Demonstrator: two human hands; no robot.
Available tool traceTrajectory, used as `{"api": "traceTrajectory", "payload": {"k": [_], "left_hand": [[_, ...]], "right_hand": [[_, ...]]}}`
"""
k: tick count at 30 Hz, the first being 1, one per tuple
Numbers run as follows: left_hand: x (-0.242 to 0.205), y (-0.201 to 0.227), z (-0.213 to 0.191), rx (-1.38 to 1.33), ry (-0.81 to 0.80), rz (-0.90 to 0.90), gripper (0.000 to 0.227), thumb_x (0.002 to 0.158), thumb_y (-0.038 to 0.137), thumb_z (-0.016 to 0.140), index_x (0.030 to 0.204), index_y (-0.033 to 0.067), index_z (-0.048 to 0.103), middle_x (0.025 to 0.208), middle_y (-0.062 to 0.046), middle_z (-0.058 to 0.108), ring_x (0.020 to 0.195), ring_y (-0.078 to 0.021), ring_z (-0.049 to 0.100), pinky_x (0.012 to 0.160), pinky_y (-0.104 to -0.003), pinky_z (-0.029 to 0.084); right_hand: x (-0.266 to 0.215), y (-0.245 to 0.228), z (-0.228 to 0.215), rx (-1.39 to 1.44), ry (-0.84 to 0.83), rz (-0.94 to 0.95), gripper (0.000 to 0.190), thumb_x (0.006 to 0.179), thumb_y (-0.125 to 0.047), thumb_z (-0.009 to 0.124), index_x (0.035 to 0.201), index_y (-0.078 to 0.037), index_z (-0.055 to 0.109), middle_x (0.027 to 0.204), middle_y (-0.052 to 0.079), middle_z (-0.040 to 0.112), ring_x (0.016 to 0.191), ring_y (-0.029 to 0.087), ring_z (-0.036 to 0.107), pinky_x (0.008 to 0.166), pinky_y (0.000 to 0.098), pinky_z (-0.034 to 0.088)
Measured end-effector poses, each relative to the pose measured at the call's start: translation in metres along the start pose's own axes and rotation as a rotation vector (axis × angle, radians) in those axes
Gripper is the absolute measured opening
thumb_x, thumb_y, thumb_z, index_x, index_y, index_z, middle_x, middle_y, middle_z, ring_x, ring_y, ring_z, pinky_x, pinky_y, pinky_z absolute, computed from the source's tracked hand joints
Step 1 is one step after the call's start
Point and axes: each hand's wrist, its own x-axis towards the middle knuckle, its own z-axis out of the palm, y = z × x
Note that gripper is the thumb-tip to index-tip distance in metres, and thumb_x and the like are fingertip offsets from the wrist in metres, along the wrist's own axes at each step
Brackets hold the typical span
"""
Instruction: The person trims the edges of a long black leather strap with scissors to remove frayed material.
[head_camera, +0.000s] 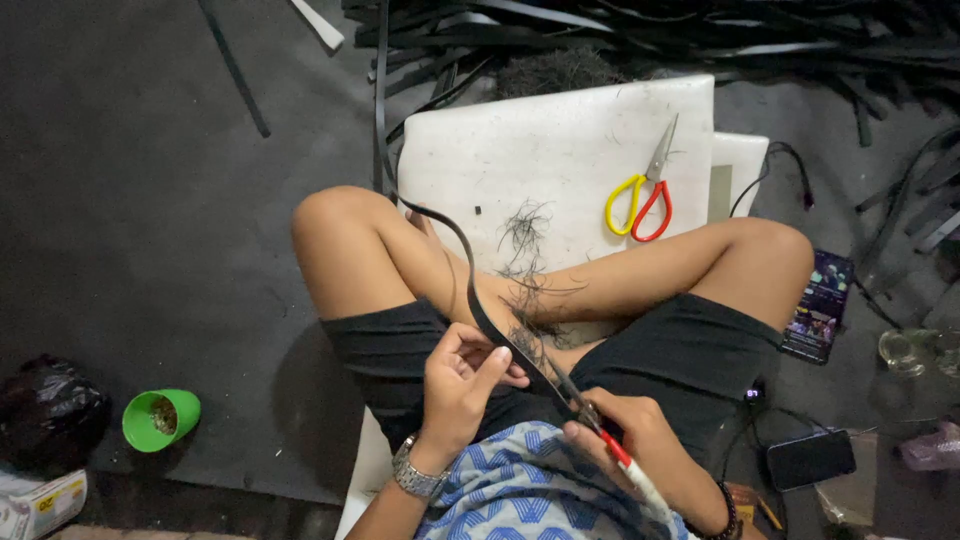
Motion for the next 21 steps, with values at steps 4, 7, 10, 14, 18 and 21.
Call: {"api": "traceTrajectory", "payload": {"k": [4, 7, 10, 14, 18, 21], "left_hand": [[0.002, 0.002, 0.001, -0.075, -0.076, -0.046, 0.014, 0.095, -0.002, 0.062, 0.106, -0.0045, 0.054, 0.094, -0.018, 0.063, 0.077, -0.0233, 0.070, 0.070, -0.035, 0.067], [0.008, 0.004, -0.005, -0.222, -0.050, -0.136, 0.017, 0.097, 0.002, 0.059, 0.113, -0.0025, 0.059, 0.089, -0.015, 0.068, 0.076, -0.0201, 0.067, 0.062, -0.029, 0.057], [0.009, 0.010, -0.005, -0.197, -0.008, -0.130, 0.018, 0.097, -0.001, 0.060, 0.114, -0.0044, 0.059, 0.093, -0.014, 0.067, 0.076, -0.0180, 0.066, 0.067, -0.029, 0.055], [0.008, 0.014, -0.002, -0.142, -0.051, -0.051, 0.022, 0.097, 0.002, 0.060, 0.119, -0.0051, 0.058, 0.099, -0.015, 0.065, 0.079, -0.0198, 0.066, 0.071, -0.032, 0.060], [0.002, 0.019, 0.003, -0.048, -0.140, 0.042, 0.018, 0.100, 0.003, 0.059, 0.116, -0.0033, 0.056, 0.097, -0.015, 0.067, 0.079, -0.0186, 0.066, 0.070, -0.030, 0.061], [0.000, 0.022, 0.006, 0.020, -0.142, 0.066, 0.016, 0.101, 0.003, 0.056, 0.117, -0.0025, 0.055, 0.098, -0.013, 0.064, 0.080, -0.0179, 0.065, 0.072, -0.030, 0.062]], "right_hand": [[-0.015, 0.004, -0.007, -0.064, 0.052, -0.038, 0.015, 0.071, -0.006, 0.077, 0.085, -0.010, 0.073, 0.054, 0.000, 0.068, 0.039, 0.015, 0.052, 0.041, 0.0267, 0.044], [-0.025, 0.007, -0.013, -0.104, 0.041, -0.019, 0.013, 0.070, -0.009, 0.075, 0.082, -0.011, 0.075, 0.052, 0.000, 0.063, 0.039, 0.015, 0.046, 0.040, 0.0271, 0.042], [-0.038, 0.017, -0.011, -0.011, -0.008, 0.059, 0.008, 0.069, -0.010, 0.079, 0.076, -0.012, 0.077, 0.050, -0.002, 0.070, 0.038, 0.011, 0.050, 0.039, 0.0255, 0.039], [-0.044, 0.028, -0.012, 0.067, 0.199, 0.322, 0.024, 0.087, -0.025, 0.069, 0.074, -0.007, 0.076, 0.050, 0.004, 0.070, 0.041, 0.015, 0.056, 0.044, 0.0273, 0.043], [-0.043, 0.040, -0.025, -0.153, 0.116, 0.351, 0.010, 0.079, -0.022, 0.079, 0.076, -0.012, 0.078, 0.044, 0.003, 0.068, 0.036, 0.014, 0.054, 0.042, 0.0272, 0.043], [-0.035, 0.001, -0.034, -0.181, -0.137, 0.447, 0.025, 0.083, -0.039, 0.078, 0.075, -0.016, 0.077, 0.052, 0.000, 0.071, 0.043, 0.013, 0.052, 0.048, 0.0260, 0.041]]}}
